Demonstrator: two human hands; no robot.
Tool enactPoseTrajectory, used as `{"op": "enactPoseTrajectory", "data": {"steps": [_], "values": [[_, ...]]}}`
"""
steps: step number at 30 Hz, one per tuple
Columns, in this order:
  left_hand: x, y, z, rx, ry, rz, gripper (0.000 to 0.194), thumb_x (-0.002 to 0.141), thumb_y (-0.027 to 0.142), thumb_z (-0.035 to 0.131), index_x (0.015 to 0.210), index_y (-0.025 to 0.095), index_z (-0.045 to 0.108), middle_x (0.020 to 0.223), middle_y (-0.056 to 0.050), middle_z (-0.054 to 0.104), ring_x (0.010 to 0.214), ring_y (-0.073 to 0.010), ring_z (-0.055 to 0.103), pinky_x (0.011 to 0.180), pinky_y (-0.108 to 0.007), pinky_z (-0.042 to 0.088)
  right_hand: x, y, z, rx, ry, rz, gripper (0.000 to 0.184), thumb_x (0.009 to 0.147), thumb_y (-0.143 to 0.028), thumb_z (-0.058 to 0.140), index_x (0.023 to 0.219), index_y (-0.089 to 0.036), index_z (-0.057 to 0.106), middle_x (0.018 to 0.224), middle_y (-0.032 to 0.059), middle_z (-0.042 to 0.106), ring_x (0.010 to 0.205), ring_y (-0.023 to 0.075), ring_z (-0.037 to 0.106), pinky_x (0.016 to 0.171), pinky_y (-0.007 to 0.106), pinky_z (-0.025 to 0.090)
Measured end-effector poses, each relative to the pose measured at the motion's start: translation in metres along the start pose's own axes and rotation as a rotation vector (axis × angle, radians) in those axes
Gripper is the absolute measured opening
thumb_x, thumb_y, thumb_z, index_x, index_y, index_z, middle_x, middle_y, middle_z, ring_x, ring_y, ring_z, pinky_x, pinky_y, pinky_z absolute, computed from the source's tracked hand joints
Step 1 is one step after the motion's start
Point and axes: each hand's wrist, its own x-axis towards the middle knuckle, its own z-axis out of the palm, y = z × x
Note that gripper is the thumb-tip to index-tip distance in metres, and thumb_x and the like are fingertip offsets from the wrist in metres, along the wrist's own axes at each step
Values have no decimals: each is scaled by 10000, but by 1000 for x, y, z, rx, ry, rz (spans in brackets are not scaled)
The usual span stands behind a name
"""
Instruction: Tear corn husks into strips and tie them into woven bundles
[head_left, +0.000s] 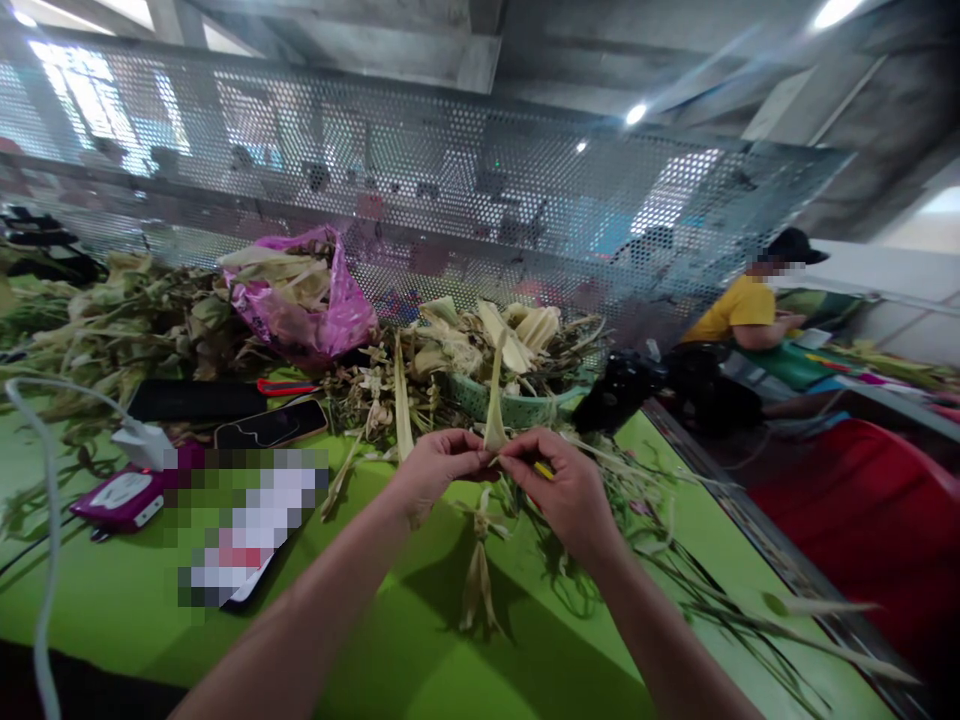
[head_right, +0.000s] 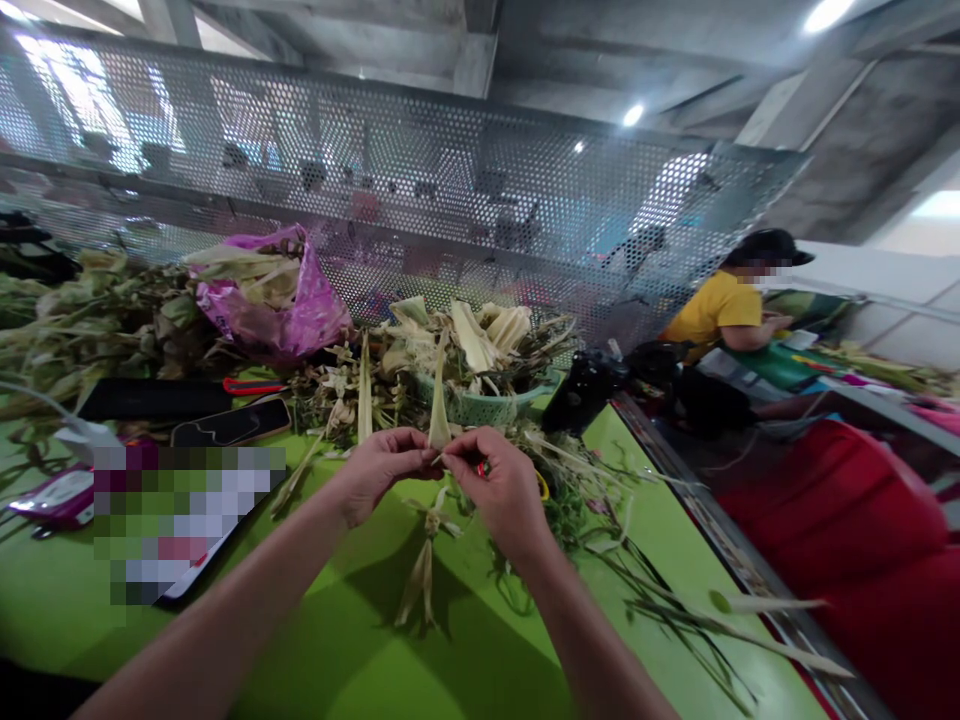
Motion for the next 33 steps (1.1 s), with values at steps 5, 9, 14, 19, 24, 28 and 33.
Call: {"op": "enactPoseTrajectory", "data": {"steps": [5, 9, 14, 19, 24, 28, 33], "values": [[0, 1, 1, 69, -28, 43, 280, 587, 295, 819, 728, 119, 654, 666, -11, 655, 635, -125, 643, 715, -260, 495, -2, -1, 2, 21, 27, 7, 46, 799, -227, 635, 777, -187, 632, 726, 23, 637, 661, 157, 574, 631, 267, 462], [2, -1, 1, 65, 6, 32, 297, 559, 295, 829, 680, 118, 622, 614, 3, 625, 567, -115, 618, 645, -255, 489, -1, -2, 2, 63, 5, -25, 26, 811, -216, 627, 804, -195, 642, 757, 22, 645, 693, 157, 590, 653, 268, 476], [1, -2, 1, 3, 35, 18, 251, 576, 256, 800, 689, 122, 620, 630, -16, 641, 590, -118, 612, 658, -265, 500, 2, -4, -2, 56, -66, -78, 69, 805, -231, 648, 851, -202, 691, 797, 34, 678, 745, 176, 630, 695, 293, 506], [0, -1, 0, -30, 36, -11, 218, 603, 257, 776, 695, 135, 621, 623, -5, 626, 614, -119, 615, 688, -266, 498, 1, -1, -3, 9, -77, -91, 80, 833, -235, 624, 877, -217, 688, 811, 29, 683, 750, 176, 636, 696, 290, 503], [-3, 2, 1, 31, 26, -17, 216, 660, 313, 735, 690, 128, 627, 641, -13, 600, 644, -122, 602, 699, -266, 492, 0, -1, -5, -74, -102, -123, 94, 873, -229, 574, 870, -215, 667, 825, 35, 669, 772, 179, 625, 716, 296, 480], [-3, 3, 3, 94, 3, 17, 271, 688, 373, 727, 713, 134, 602, 675, 5, 571, 613, -87, 535, 665, -245, 473, 0, -6, -6, -100, -135, -182, 85, 873, -218, 571, 848, -218, 651, 821, 35, 659, 772, 178, 614, 713, 293, 479], [1, -3, 0, 34, 37, -3, 380, 566, 345, 826, 681, 134, 532, 671, 24, 549, 609, -69, 515, 647, -222, 456, -2, -6, -1, -75, -151, -202, 77, 862, -193, 585, 824, -216, 647, 827, 33, 662, 782, 167, 617, 720, 273, 482]]}}
